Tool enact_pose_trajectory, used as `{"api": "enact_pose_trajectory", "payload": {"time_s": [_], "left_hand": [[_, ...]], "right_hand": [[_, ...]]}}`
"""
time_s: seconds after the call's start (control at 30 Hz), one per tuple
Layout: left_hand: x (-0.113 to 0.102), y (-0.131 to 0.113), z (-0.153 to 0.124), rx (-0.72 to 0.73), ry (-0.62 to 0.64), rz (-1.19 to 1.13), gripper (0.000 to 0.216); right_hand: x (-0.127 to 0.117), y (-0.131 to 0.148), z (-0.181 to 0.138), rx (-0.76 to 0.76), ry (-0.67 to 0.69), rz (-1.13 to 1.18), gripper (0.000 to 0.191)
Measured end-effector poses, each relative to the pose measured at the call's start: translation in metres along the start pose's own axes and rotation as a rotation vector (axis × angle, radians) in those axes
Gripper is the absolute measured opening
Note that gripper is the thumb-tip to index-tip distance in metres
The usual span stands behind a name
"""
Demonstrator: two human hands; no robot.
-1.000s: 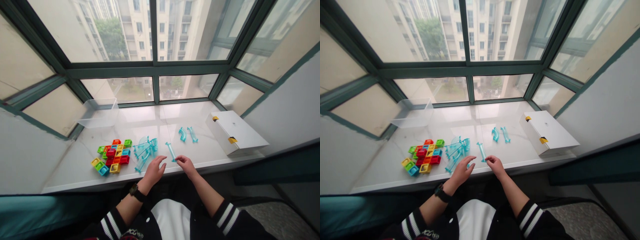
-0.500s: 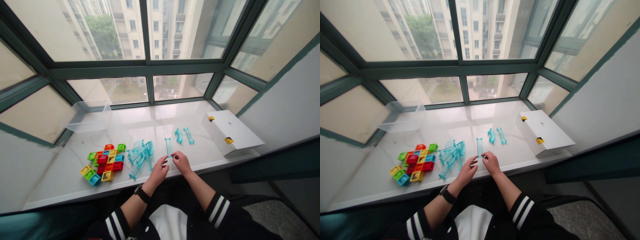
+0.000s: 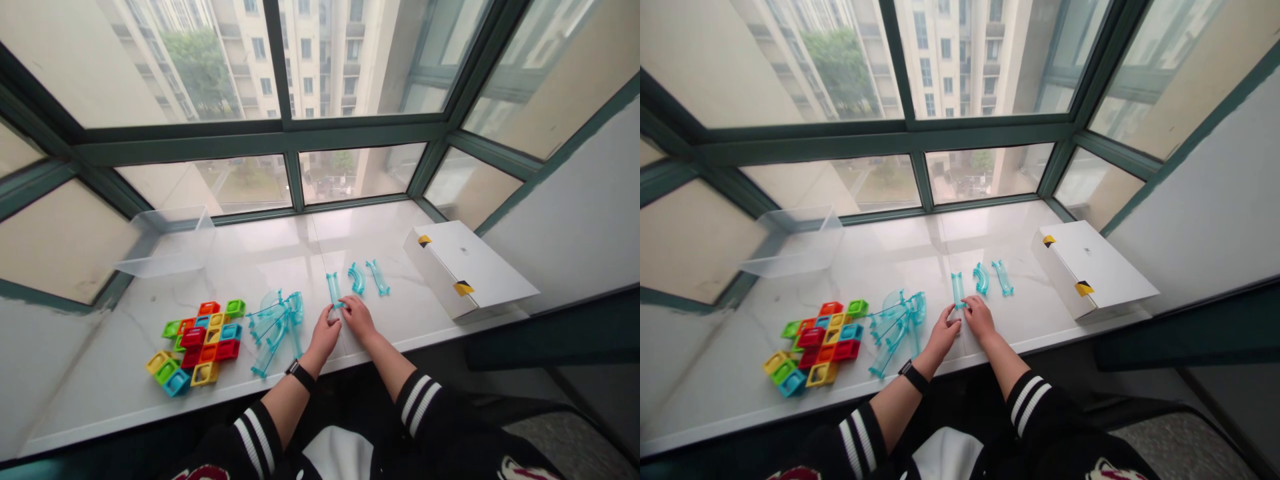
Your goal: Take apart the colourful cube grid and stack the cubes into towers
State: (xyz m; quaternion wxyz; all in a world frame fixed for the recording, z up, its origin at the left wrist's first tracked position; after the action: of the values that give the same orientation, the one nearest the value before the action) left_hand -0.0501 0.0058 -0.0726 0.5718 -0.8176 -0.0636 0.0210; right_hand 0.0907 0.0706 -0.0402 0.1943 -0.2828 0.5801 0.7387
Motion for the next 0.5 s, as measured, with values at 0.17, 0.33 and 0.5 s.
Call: {"api": "enact_pose_trajectory", "payload": {"time_s": [0.17, 0.33, 0.5], "left_hand": [[0.002, 0.009, 0.000, -0.004, 0.007, -0.015, 0.075], [0.006, 0.013, 0.002, 0.008, -0.001, -0.025, 0.075], [0.007, 0.015, 0.010, 0.008, -0.012, -0.014, 0.074]], "right_hand": [[-0.005, -0.010, -0.023, 0.045, -0.079, 0.019, 0.042], [0.004, -0.004, -0.029, -0.007, -0.064, -0.053, 0.043], [0.009, -0.004, -0.017, 0.007, -0.046, -0.102, 0.042]]}}
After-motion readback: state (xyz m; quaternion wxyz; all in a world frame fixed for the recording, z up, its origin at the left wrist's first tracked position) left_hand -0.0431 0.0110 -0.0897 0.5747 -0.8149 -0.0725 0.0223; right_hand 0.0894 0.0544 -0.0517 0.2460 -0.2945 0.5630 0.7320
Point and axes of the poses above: each hand's wrist, its own z-axis towards the middle knuckle, its own x-axis out of the palm, y = z × x, the point moved 10 cm from there along z, towards the middle knuckle, and after that the axes turned 3 degrees about -z, right-handed, at the moved point
